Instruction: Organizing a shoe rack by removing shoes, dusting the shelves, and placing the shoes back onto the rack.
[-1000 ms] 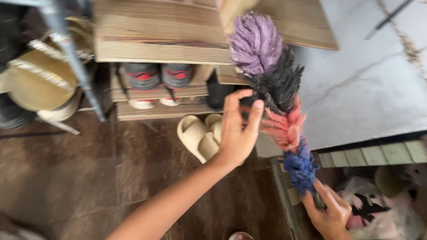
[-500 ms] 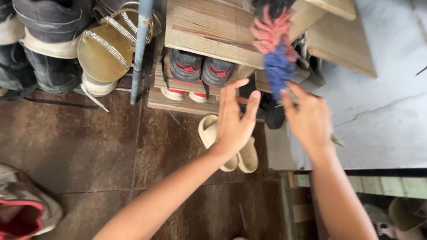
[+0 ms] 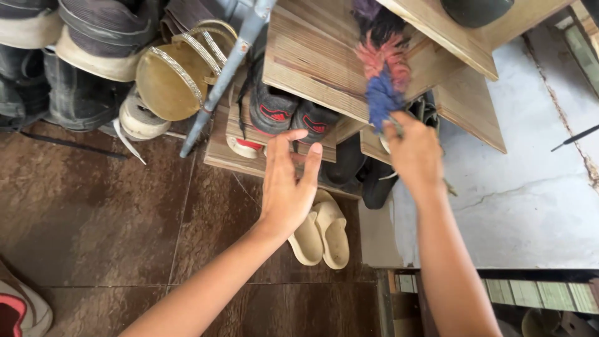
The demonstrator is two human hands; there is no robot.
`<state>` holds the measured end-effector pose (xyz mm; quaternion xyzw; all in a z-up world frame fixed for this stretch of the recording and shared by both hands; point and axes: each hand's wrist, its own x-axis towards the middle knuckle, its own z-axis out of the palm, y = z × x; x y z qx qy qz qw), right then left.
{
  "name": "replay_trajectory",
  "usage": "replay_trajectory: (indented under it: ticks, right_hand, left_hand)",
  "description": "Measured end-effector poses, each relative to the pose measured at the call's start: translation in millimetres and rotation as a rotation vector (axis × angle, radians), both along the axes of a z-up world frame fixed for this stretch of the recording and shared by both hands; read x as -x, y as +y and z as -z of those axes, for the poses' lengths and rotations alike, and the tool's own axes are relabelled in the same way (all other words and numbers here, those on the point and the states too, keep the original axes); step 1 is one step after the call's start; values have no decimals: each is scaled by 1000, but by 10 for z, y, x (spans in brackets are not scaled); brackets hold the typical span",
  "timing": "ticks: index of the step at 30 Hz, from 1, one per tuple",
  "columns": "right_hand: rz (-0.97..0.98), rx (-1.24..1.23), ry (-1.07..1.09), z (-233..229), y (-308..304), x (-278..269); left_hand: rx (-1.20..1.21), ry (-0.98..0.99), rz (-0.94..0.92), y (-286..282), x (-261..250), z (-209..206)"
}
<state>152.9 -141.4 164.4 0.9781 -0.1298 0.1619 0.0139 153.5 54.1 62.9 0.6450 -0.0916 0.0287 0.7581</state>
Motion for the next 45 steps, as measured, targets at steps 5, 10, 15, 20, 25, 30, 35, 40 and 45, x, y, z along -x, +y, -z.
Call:
replay_trajectory:
  ticks: [5, 10, 15, 20, 25, 30, 35, 40, 45]
  right_hand:
    - [-94, -122, -1, 7, 550, -97]
    - [-44, -107, 50, -85, 374, -113]
    - [42, -138, 41, -40, -236, -284]
    - [-110, -232, 59, -65, 282, -145]
    - [-406, -273, 69, 22, 477, 440]
    - [-248, -313, 164, 326, 399, 1138]
    - [-321, -397, 145, 1020, 201, 1775]
    - [-595, -431, -42, 1982, 29, 2090]
    - [-671, -521, 95, 2059, 600, 1710]
  left_hand:
    - [-29, -25, -10, 43, -57, 30]
    - [7, 30, 2, 48, -35, -2]
    - [-25, -21, -18, 66, -56, 124]
    - [-116, -150, -111, 50, -70, 286]
    - [-45, 140, 20, 184, -23, 10]
    - [-151, -134, -151, 201, 15, 445]
    - [-208, -20, -153, 522, 237, 424]
    - [-365, 84, -193, 922, 571, 505]
    - [-622, 135, -249, 1493, 873, 894]
